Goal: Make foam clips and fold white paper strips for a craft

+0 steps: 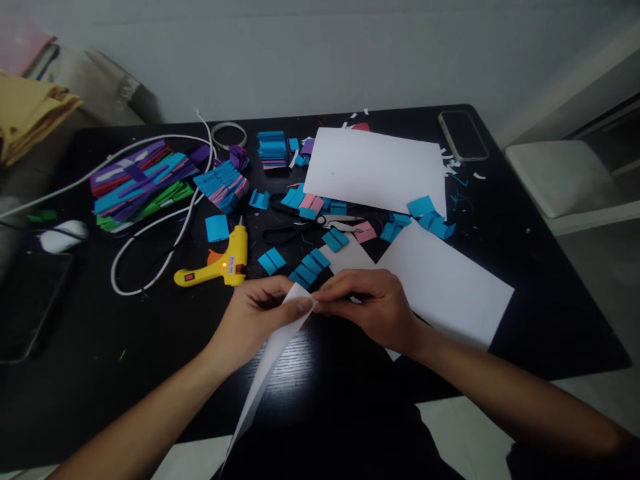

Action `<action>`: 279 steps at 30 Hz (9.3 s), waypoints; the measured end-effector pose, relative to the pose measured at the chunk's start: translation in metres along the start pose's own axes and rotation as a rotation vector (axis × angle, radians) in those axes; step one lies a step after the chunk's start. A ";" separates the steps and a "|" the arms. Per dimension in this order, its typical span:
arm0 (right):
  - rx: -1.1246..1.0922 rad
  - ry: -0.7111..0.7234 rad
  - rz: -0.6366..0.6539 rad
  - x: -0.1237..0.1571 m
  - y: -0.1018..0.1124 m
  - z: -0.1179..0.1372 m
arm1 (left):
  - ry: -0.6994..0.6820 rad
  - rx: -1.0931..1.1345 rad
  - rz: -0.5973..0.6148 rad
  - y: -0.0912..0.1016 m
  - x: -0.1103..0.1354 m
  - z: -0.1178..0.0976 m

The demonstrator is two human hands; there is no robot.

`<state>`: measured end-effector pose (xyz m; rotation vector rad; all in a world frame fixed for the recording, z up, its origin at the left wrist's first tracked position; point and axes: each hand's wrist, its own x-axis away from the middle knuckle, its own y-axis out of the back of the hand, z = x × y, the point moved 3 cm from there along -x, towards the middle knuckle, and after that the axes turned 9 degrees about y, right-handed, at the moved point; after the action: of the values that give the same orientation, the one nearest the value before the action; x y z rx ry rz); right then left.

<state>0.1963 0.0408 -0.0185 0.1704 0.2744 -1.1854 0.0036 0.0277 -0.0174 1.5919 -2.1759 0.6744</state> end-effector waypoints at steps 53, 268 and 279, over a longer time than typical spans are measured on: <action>-0.107 -0.345 0.087 -0.001 -0.009 0.001 | -0.071 -0.070 0.037 -0.004 -0.003 -0.004; -0.253 -0.569 0.030 0.000 -0.007 0.002 | -0.426 -0.528 -0.021 0.011 0.006 -0.014; -0.142 -0.570 0.111 0.002 -0.007 0.005 | -0.259 -0.520 0.033 0.015 0.008 -0.020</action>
<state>0.1912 0.0348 -0.0139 -0.2736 -0.1516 -1.0522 -0.0133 0.0368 0.0013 1.4183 -2.3048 -0.1044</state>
